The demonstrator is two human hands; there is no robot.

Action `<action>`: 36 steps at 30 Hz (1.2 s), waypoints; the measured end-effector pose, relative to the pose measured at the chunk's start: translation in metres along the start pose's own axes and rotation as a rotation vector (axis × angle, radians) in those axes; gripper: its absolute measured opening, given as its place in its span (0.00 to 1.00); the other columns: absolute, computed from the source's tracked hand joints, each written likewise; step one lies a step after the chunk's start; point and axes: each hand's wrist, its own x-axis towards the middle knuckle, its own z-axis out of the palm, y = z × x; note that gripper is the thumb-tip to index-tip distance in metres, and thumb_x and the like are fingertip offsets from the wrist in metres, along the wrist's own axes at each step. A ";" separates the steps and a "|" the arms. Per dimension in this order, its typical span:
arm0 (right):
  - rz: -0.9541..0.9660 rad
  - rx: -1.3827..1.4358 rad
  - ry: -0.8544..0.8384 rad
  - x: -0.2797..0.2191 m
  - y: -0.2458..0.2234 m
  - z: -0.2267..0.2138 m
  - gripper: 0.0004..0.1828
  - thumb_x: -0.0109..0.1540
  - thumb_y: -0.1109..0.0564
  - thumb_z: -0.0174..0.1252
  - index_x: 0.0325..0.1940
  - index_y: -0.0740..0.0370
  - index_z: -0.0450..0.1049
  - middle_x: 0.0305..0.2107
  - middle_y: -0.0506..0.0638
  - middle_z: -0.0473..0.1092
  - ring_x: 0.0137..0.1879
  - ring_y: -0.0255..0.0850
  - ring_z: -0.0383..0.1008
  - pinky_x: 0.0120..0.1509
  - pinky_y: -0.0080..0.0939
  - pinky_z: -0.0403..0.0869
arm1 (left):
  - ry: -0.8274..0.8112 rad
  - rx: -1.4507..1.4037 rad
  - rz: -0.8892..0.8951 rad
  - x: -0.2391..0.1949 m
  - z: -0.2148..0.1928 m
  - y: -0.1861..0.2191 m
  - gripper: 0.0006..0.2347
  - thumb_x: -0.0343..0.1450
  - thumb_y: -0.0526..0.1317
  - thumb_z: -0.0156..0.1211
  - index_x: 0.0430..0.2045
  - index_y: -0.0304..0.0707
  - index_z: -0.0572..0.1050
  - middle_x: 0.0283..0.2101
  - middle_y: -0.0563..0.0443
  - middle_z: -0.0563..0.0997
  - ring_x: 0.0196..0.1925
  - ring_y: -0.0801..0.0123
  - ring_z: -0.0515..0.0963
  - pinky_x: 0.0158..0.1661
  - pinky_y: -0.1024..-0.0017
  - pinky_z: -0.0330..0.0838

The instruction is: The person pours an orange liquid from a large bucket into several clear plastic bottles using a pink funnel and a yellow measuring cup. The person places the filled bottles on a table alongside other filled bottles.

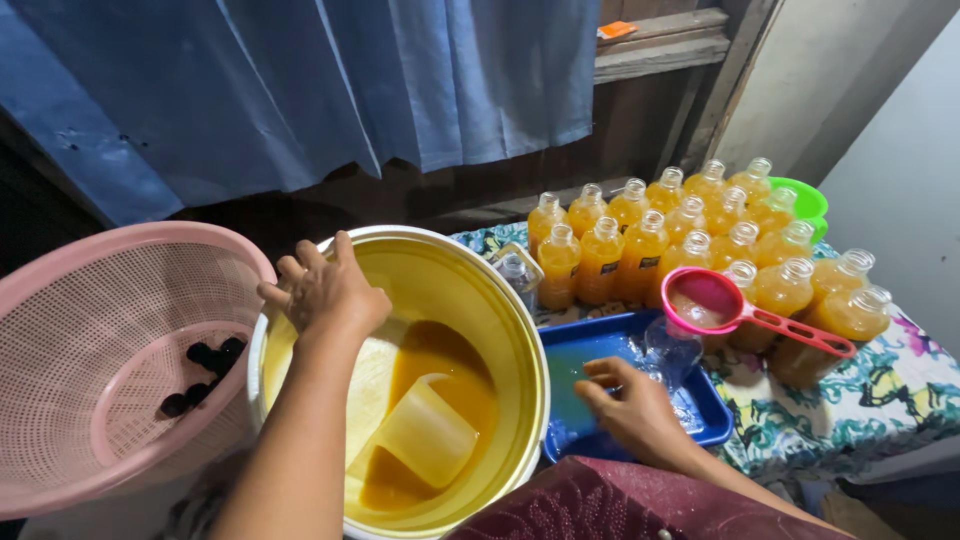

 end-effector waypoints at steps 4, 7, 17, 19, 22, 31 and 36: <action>0.288 0.142 -0.284 0.017 0.002 0.036 0.38 0.64 0.50 0.61 0.73 0.58 0.53 0.48 0.56 0.74 0.46 0.47 0.82 0.45 0.48 0.84 | -0.013 -0.021 -0.017 0.002 -0.002 -0.001 0.41 0.59 0.44 0.71 0.70 0.57 0.57 0.70 0.39 0.56 0.74 0.44 0.48 0.68 0.35 0.32; 0.367 0.300 -0.452 0.030 0.010 0.056 0.32 0.65 0.54 0.59 0.70 0.63 0.58 0.41 0.62 0.77 0.38 0.50 0.82 0.38 0.47 0.83 | -0.021 -0.031 -0.031 -0.002 -0.002 0.000 0.39 0.61 0.45 0.70 0.70 0.56 0.59 0.71 0.41 0.59 0.76 0.45 0.51 0.71 0.37 0.33; 0.299 0.573 -0.418 0.056 0.045 0.090 0.27 0.63 0.67 0.57 0.67 0.66 0.63 0.37 0.60 0.78 0.33 0.44 0.82 0.35 0.44 0.82 | -0.411 0.029 0.679 -0.111 0.101 0.062 0.52 0.56 0.56 0.77 0.69 0.31 0.48 0.75 0.29 0.44 0.78 0.40 0.37 0.72 0.44 0.33; 0.333 0.628 -0.449 0.058 0.047 0.088 0.29 0.63 0.68 0.57 0.68 0.64 0.62 0.35 0.62 0.77 0.31 0.47 0.80 0.34 0.46 0.79 | -0.535 -0.013 0.708 -0.125 0.131 0.063 0.53 0.54 0.53 0.76 0.71 0.32 0.47 0.73 0.31 0.53 0.77 0.41 0.47 0.72 0.48 0.45; 0.369 0.595 -0.518 0.057 0.046 0.082 0.29 0.64 0.66 0.56 0.69 0.62 0.60 0.35 0.64 0.76 0.32 0.50 0.80 0.34 0.47 0.81 | -0.566 -0.207 0.678 -0.130 0.175 0.051 0.54 0.56 0.55 0.74 0.72 0.33 0.44 0.73 0.33 0.56 0.77 0.42 0.52 0.71 0.51 0.50; 0.242 0.235 -0.577 0.047 0.018 0.060 0.25 0.67 0.59 0.54 0.68 0.64 0.63 0.39 0.61 0.79 0.38 0.47 0.82 0.42 0.45 0.82 | -0.414 -0.427 0.681 -0.134 0.256 0.050 0.50 0.65 0.54 0.71 0.73 0.30 0.39 0.73 0.19 0.48 0.75 0.30 0.50 0.70 0.48 0.48; -0.219 -0.306 -0.295 0.029 -0.001 0.006 0.34 0.59 0.68 0.55 0.70 0.63 0.59 0.38 0.55 0.80 0.41 0.39 0.82 0.48 0.40 0.80 | -0.512 -0.374 0.649 -0.142 0.249 0.055 0.49 0.66 0.49 0.70 0.72 0.31 0.36 0.74 0.19 0.43 0.75 0.30 0.48 0.71 0.51 0.48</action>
